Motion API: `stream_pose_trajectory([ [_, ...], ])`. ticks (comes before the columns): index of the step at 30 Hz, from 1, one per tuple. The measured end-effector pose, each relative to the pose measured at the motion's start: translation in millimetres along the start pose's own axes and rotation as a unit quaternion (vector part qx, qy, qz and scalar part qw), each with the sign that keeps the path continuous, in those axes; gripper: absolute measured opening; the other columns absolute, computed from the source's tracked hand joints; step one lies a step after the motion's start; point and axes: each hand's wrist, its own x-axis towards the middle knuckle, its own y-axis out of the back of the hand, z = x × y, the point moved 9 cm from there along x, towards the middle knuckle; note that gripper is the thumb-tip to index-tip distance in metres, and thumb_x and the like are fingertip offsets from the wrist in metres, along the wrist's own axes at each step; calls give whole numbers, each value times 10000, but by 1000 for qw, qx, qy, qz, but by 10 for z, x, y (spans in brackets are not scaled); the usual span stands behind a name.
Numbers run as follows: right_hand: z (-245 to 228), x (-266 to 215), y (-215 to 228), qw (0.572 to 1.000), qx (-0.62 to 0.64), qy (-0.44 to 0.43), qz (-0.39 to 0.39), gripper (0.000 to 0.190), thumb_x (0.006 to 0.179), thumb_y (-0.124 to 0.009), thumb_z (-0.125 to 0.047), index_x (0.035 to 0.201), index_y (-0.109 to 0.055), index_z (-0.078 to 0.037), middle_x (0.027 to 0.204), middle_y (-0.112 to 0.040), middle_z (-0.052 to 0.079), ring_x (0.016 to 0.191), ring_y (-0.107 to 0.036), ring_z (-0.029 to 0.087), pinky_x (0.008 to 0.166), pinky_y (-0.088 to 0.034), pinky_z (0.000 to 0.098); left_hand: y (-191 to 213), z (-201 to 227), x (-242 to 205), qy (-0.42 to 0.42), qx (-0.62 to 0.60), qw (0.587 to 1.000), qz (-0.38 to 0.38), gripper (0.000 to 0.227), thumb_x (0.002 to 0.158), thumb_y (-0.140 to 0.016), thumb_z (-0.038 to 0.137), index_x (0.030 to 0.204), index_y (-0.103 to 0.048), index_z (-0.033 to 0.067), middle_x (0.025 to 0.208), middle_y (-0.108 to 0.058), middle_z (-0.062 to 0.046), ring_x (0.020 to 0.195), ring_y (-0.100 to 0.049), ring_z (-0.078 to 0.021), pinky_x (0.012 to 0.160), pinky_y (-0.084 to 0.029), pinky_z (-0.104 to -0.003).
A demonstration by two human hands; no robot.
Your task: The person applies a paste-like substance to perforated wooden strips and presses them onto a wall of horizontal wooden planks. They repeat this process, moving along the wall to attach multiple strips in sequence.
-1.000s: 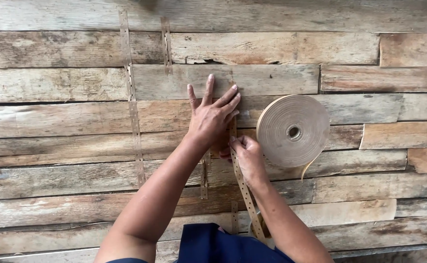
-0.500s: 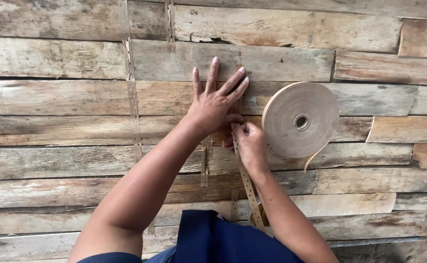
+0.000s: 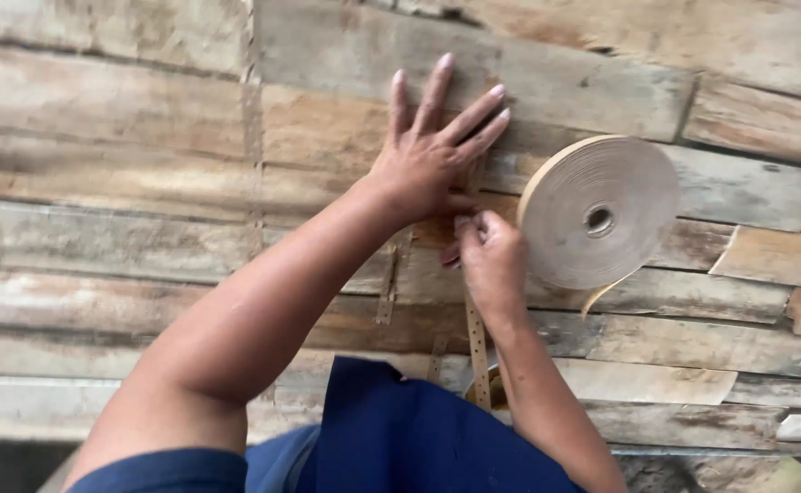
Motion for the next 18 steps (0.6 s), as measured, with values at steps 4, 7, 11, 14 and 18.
stream_pose_trajectory([
  [4, -238, -119, -49, 990, -94, 101, 0, 197, 1028, -588, -64, 866, -697, -34, 595, -730, 50, 460, -713, 145, 425, -594, 250, 34, -4, -3, 14, 21, 999, -42, 1216, 740, -647, 826, 1666, -31, 333, 1708, 104, 81, 1441, 269, -463, 1073, 173, -788],
  [7, -399, -297, -190, 971, -153, 184, -17, 230, 975, -541, -11, 756, -595, -57, 593, -735, 46, 539, -762, 189, 428, -545, 322, 8, 7, -41, 21, 5, 997, -74, 1155, 802, -668, 698, 1660, 11, 329, 1705, 140, 62, 1433, 291, -453, 1069, 188, -785],
  [11, -684, -229, 56, 965, -139, 221, 40, 118, 1037, -636, -149, 936, -599, -101, 641, -598, 9, 473, -503, 133, 433, -391, 283, 65, -46, 6, 7, 16, 999, -32, 1084, 793, -594, 556, 1672, -20, 291, 1712, 113, 41, 1454, 247, -475, 1080, 160, -791],
  [14, -390, -46, 144, 984, -143, 99, 31, 146, 1021, -695, -135, 1083, -564, -110, 775, -639, 16, 556, -548, 125, 426, -485, 210, 179, 8, -54, -10, -60, 996, -64, 1102, 833, -598, 634, 1662, 5, 228, 1719, 96, 1, 1423, 292, -466, 1069, 197, -759],
  [18, -279, 46, 57, 971, -182, 154, 21, 365, 983, -694, -11, 1268, -467, -21, 905, -733, 121, 517, -629, 161, 388, -562, 224, 403, 43, -79, 33, -149, 976, -157, 941, 860, -482, 212, 1639, 45, 237, 1718, 107, 73, 1402, 379, -366, 1075, 292, -664],
])
